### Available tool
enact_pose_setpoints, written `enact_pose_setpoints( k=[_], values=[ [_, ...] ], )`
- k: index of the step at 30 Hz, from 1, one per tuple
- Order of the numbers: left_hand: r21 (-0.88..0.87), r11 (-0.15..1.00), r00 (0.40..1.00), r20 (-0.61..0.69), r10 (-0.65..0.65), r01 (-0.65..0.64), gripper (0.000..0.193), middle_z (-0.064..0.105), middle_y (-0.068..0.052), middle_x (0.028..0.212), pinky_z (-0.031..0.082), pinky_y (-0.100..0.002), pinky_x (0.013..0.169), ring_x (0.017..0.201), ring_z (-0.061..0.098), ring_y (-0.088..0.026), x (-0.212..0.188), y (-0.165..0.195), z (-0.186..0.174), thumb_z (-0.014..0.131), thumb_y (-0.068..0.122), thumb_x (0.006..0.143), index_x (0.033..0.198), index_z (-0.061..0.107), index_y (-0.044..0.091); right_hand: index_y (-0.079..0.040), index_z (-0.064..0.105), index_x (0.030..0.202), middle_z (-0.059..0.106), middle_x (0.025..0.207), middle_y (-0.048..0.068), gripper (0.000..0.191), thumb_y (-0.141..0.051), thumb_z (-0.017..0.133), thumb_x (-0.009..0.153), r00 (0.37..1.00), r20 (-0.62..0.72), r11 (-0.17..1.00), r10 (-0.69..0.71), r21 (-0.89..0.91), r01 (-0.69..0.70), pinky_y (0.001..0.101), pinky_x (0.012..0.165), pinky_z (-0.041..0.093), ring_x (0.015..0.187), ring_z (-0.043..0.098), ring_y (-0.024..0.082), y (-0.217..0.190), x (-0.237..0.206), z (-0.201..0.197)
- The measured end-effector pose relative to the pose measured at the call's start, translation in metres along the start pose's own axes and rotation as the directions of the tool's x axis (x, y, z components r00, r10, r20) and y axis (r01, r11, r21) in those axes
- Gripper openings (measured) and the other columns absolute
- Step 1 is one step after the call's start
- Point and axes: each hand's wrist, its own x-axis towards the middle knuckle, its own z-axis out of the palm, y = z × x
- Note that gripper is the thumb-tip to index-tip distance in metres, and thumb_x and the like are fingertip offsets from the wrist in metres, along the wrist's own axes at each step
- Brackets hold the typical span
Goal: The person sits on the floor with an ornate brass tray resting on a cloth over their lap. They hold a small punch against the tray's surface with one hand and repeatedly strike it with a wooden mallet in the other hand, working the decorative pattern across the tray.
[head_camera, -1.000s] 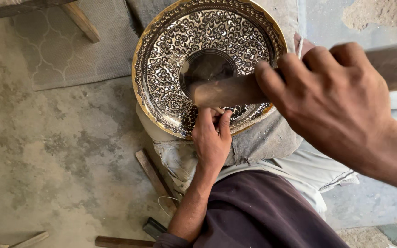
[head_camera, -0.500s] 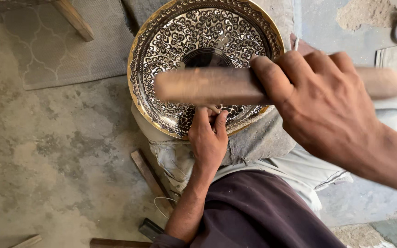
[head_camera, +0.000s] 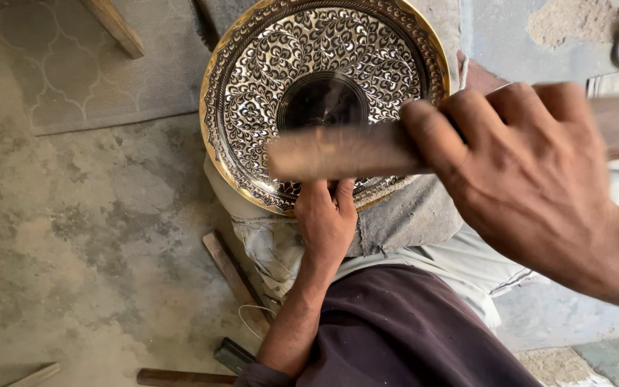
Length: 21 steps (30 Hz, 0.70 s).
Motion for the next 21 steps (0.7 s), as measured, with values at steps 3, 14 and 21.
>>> enact_pose_setpoints(
  k=[3, 14, 21],
  values=[
    [-0.144, 0.975, 0.984, 0.072, -0.16, 0.169, 0.023, 0.067, -0.007, 0.088, 0.056, -0.036, 0.068, 0.076, 0.071, -0.021, -0.001, -0.001, 0.001, 0.069, 0.025, 0.105, 0.105, 0.059, 0.004, -0.019, 0.06, 0.148, 0.068, 0.107, 0.003, 0.052, -0.037, 0.061, 0.099, 0.998, 0.054, 0.994, -0.011, -0.108, 0.016, 0.0293, 0.064, 0.044, 0.07, 0.06, 0.013, 0.0, 0.0, -0.004],
    [0.04, 0.998, 0.998, -0.043, -0.05, 0.052, 0.023, 0.064, -0.007, 0.083, 0.052, -0.038, 0.064, 0.071, 0.066, -0.022, -0.009, -0.014, 0.003, 0.073, 0.019, 0.097, 0.107, 0.06, 0.004, -0.019, 0.063, 0.139, 0.068, 0.101, 0.0, 0.046, -0.018, 0.064, 0.093, 0.993, -0.112, 0.961, 0.041, 0.278, -0.008, 0.0355, 0.079, 0.05, 0.084, 0.066, 0.019, 0.0, 0.004, 0.001],
    [-0.153, 0.974, 0.986, -0.002, -0.168, 0.166, 0.025, 0.069, -0.007, 0.088, 0.058, -0.029, 0.061, 0.073, 0.071, -0.016, -0.007, -0.008, 0.004, 0.073, 0.018, 0.1, 0.109, 0.058, 0.0, -0.017, 0.063, 0.14, 0.065, 0.094, 0.002, 0.049, -0.024, 0.067, 0.092, 0.99, -0.138, 0.989, 0.016, 0.147, 0.005, 0.0341, 0.078, 0.05, 0.084, 0.065, 0.019, -0.005, 0.013, -0.009]
  ],
)
